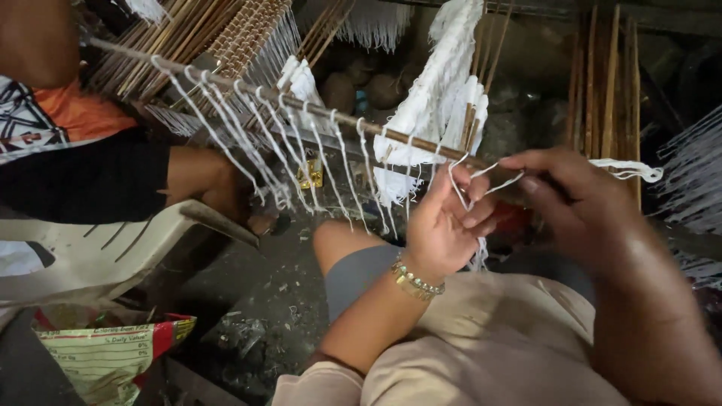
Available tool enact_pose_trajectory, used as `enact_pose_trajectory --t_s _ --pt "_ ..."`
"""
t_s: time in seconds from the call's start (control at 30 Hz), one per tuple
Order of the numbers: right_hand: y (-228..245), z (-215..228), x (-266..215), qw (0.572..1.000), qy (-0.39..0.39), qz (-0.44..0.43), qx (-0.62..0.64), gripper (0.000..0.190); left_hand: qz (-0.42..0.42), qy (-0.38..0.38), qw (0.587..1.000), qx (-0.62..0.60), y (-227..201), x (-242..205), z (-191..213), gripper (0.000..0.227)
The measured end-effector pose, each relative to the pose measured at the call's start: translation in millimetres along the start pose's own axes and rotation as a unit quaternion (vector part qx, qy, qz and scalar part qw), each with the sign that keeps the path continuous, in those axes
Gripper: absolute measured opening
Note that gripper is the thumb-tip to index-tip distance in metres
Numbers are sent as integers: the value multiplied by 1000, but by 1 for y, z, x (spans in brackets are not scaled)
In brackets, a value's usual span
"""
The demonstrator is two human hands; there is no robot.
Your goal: Attaching white tassels to a wooden stick by hand as part of a weaving or craft process.
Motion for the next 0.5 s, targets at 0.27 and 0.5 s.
enact_pose_trajectory --t_s 0.27,0.5 --pt "-12 113 4 943 -99 239 -210 38 81 -149 981 96 79 -26 150 33" --pt "-124 310 20 923 -185 262 -211 37 295 -275 781 477 132 -73 276 39"
Point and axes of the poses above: each hand's wrist, its own x-axis towards the middle knuckle, its own z-axis out of the back of the hand, y = z × x, the point moved 1 cm from there along x, towards the middle knuckle, and after that the axes turned 13 degrees about x, right-handed, at the moved point
